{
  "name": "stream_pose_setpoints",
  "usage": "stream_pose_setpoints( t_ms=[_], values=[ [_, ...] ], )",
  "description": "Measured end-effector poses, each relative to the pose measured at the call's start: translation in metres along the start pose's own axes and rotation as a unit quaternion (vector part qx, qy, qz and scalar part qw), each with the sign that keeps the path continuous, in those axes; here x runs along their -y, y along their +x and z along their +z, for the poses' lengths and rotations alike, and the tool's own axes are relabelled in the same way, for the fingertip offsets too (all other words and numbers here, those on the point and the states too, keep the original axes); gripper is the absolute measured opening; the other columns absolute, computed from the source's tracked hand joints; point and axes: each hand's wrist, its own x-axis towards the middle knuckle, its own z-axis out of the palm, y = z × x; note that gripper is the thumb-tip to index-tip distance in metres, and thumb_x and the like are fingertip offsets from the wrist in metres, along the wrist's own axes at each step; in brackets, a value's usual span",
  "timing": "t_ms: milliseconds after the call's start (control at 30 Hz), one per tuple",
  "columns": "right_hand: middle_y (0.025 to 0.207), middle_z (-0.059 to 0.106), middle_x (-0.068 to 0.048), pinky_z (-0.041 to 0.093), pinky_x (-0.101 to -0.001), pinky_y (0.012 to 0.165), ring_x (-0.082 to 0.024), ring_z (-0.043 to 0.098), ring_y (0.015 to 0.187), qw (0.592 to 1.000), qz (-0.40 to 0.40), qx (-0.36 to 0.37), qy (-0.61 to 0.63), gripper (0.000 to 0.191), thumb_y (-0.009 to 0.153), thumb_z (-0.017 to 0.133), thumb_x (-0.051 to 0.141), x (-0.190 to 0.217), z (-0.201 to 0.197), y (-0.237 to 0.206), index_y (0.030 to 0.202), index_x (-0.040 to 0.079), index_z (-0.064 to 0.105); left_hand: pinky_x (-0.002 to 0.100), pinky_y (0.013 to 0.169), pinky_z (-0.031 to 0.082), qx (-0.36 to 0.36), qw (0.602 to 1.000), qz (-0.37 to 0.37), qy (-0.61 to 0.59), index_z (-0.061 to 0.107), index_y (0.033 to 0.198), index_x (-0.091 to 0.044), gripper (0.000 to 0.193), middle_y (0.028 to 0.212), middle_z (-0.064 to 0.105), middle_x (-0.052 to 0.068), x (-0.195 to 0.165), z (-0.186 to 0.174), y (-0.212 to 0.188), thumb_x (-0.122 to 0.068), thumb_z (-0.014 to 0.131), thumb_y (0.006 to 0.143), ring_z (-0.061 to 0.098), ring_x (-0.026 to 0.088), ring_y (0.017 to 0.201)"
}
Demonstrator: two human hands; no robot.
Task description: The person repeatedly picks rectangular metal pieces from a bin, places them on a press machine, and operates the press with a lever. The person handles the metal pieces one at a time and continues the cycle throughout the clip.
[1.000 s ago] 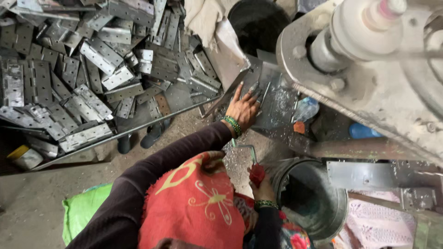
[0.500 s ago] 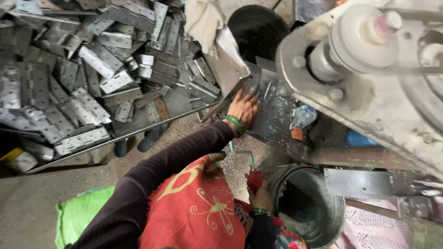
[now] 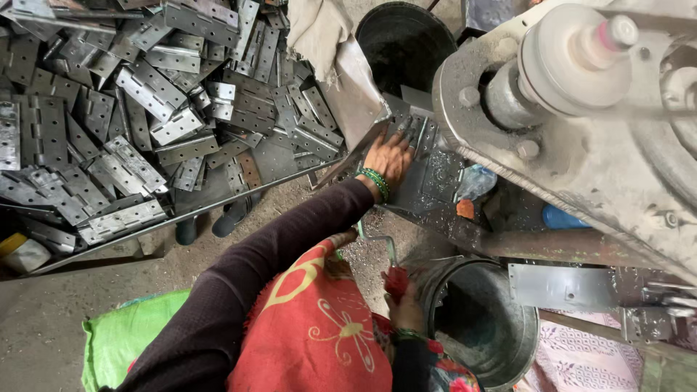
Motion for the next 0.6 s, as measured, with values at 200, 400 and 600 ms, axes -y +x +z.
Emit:
stream_pose_setpoints(
  t_ms=[200, 400, 600],
  values=[
    [0.112, 0.072, -0.025, 0.054, -0.0571, 0.086, -0.048, 0.068, 0.104, 0.999, -0.021, 0.012, 0.035, 0.076, 0.086, 0.075, 0.045, -0.019, 0.030, 0.022, 0.145, 0.018, 0.038, 0.050, 0.121, 0.035, 0.127, 0.992, -0.006, 0.017, 0.056, 0.141, -0.011, 0.047, 0.161, 0.041, 0.007, 0.009, -0.017, 0.003, -0.018, 0.052, 0.095, 0.033, 0.025, 0.152],
    [0.103, 0.075, -0.024, 0.056, -0.0542, 0.085, -0.044, 0.071, 0.100, 0.996, -0.044, 0.011, -0.081, 0.064, 0.084, 0.072, 0.051, 0.014, -0.075, -0.033, 0.134, 0.016, 0.051, 0.060, 0.120, 0.012, 0.159, 0.981, 0.030, 0.107, 0.047, 0.144, -0.011, 0.069, 0.168, 0.014, 0.011, -0.017, -0.072, -0.035, -0.059, 0.045, 0.095, 0.011, 0.026, 0.155],
    [0.105, 0.074, -0.021, 0.057, -0.0545, 0.082, -0.044, 0.071, 0.096, 0.997, -0.038, -0.008, -0.067, 0.066, 0.081, 0.075, 0.051, 0.019, -0.079, -0.052, 0.132, 0.017, 0.050, 0.068, 0.118, 0.005, 0.056, 0.986, 0.114, 0.107, 0.048, 0.146, -0.012, 0.066, 0.165, 0.028, 0.015, -0.044, -0.065, -0.145, -0.058, 0.042, 0.099, 0.019, 0.030, 0.154]
  ],
)
